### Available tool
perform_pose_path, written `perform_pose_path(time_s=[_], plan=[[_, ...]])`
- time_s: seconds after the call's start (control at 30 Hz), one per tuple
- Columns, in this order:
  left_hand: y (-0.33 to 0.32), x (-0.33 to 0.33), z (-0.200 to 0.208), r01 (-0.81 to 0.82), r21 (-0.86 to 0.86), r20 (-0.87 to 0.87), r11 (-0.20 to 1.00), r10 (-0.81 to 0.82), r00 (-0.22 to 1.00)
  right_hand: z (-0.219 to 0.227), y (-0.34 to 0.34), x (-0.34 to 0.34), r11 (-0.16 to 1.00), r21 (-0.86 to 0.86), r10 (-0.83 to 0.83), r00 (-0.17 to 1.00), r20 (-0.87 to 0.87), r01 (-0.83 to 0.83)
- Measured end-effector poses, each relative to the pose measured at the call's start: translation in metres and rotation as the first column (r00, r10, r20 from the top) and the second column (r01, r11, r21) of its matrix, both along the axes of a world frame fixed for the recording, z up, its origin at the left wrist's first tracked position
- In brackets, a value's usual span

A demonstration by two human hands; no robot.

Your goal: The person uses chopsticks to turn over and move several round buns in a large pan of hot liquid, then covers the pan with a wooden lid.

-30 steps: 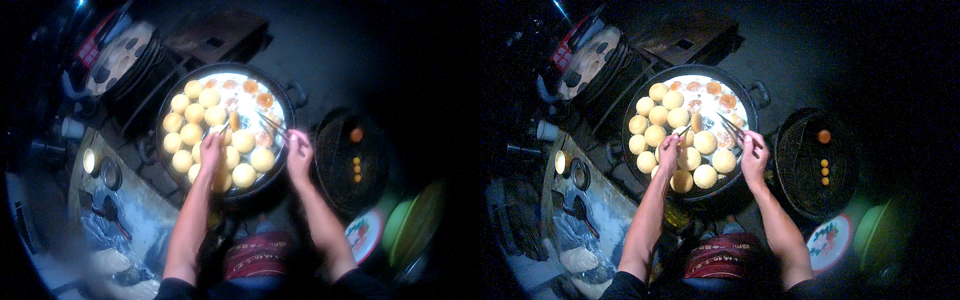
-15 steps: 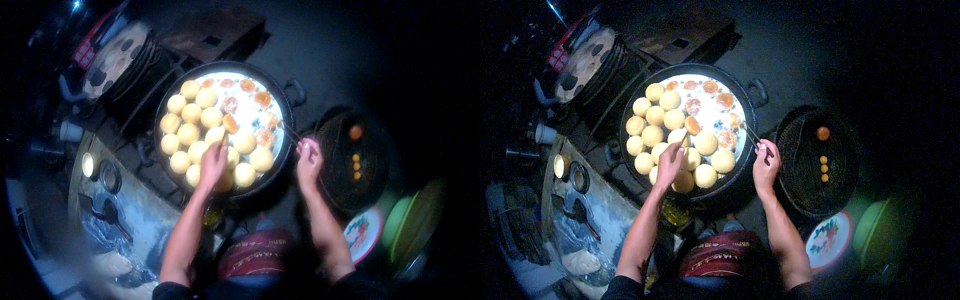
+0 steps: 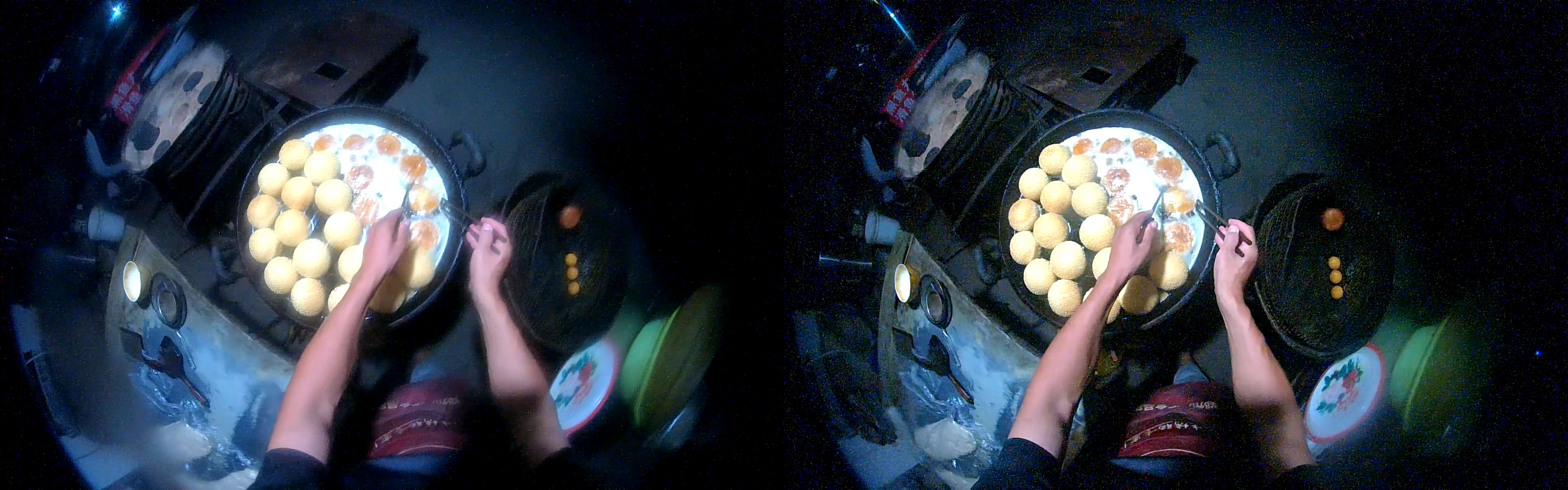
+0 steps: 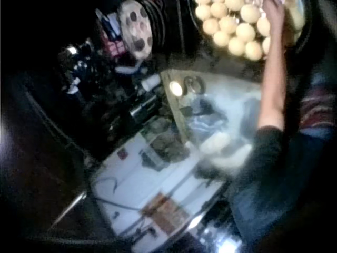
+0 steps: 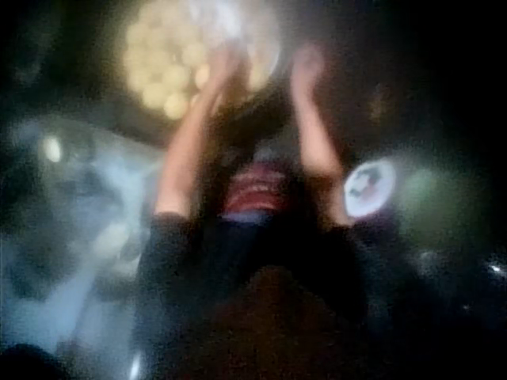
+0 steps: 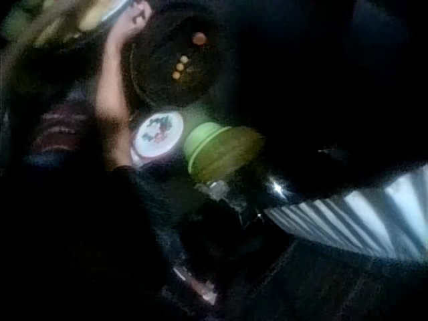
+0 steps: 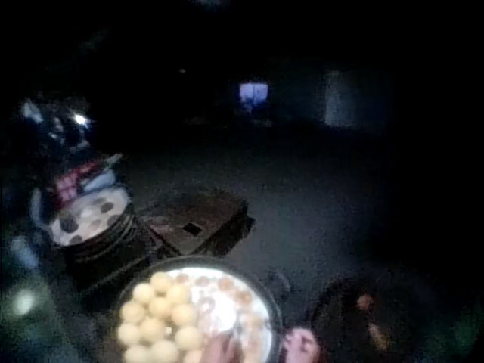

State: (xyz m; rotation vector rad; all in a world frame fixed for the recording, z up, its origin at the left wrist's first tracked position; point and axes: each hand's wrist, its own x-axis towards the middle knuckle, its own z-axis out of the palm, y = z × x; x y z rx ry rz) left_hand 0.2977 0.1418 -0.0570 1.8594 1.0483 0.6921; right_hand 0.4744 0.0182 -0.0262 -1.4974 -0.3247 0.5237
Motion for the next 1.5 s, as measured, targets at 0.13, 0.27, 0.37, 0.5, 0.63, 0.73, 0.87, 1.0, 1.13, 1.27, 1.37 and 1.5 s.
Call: perform_pose_path(time_s=[0.13, 0.27, 0.37, 0.5, 0.63, 0.73, 0.87, 1.0, 1.13, 1.27, 1.37, 1.5], plan=[[0.003, -0.003, -0.020, -0.057, -0.165, 0.137, 0.985, 0.080, 0.987, 0.013, -0.001, 0.001, 0.999, 0.046, -0.024, 0.999, -0.026, 0.025], [0.019, -0.030, -0.024, -0.070, -0.545, 0.256, 0.836, 0.245, 0.935, 0.032, -0.009, -0.005, 0.987, 0.112, 0.110, 0.993, 0.049, -0.115], [0.017, -0.049, -0.032, -0.049, -0.646, 0.276, 0.762, 0.293, 0.915, 0.036, -0.009, -0.015, 0.964, 0.116, 0.231, 0.970, 0.072, -0.238], [0.003, -0.063, -0.023, -0.095, -0.596, 0.217, 0.798, 0.274, 0.937, 0.033, -0.002, -0.013, 0.955, 0.101, 0.263, 0.955, 0.134, -0.277], [-0.014, -0.080, -0.018, -0.121, -0.453, 0.149, 0.883, 0.209, 0.967, 0.018, 0.019, 0.007, 0.990, 0.033, 0.133, 0.986, 0.098, -0.137], [-0.030, -0.077, 0.020, -0.111, -0.399, 0.128, 0.910, 0.175, 0.976, 0.009, 0.030, 0.022, 0.995, -0.017, 0.102, 0.990, 0.096, -0.101], [-0.015, -0.058, 0.044, -0.113, -0.146, 0.108, 0.983, 0.129, 0.986, -0.007, 0.049, 0.029, 0.997, 0.029, 0.073, 0.997, 0.033, -0.074], [0.045, -0.009, 0.005, -0.119, -0.006, 0.111, 0.993, 0.119, 0.987, -0.012, 0.068, 0.032, 0.999, 0.051, 0.006, 0.998, -0.066, -0.003], [0.064, 0.014, -0.031, -0.121, 0.016, 0.100, 0.993, 0.118, 0.988, -0.010, 0.074, 0.035, 0.995, 0.077, -0.049, 0.987, -0.150, 0.061], [0.063, 0.004, -0.037, -0.115, -0.195, 0.254, 0.974, 0.164, 0.953, 0.005, 0.067, 0.038, 0.990, 0.143, -0.002, 0.991, -0.134, 0.021], [0.065, -0.012, -0.047, -0.147, -0.372, 0.310, 0.916, 0.272, 0.911, 0.024, 0.056, 0.027, 0.978, 0.178, 0.116, 0.992, -0.046, -0.106], [0.048, -0.013, -0.037, -0.116, -0.604, 0.343, 0.788, 0.389, 0.855, 0.036, 0.053, 0.014, 0.946, 0.140, 0.281, 0.956, 0.084, -0.291]])
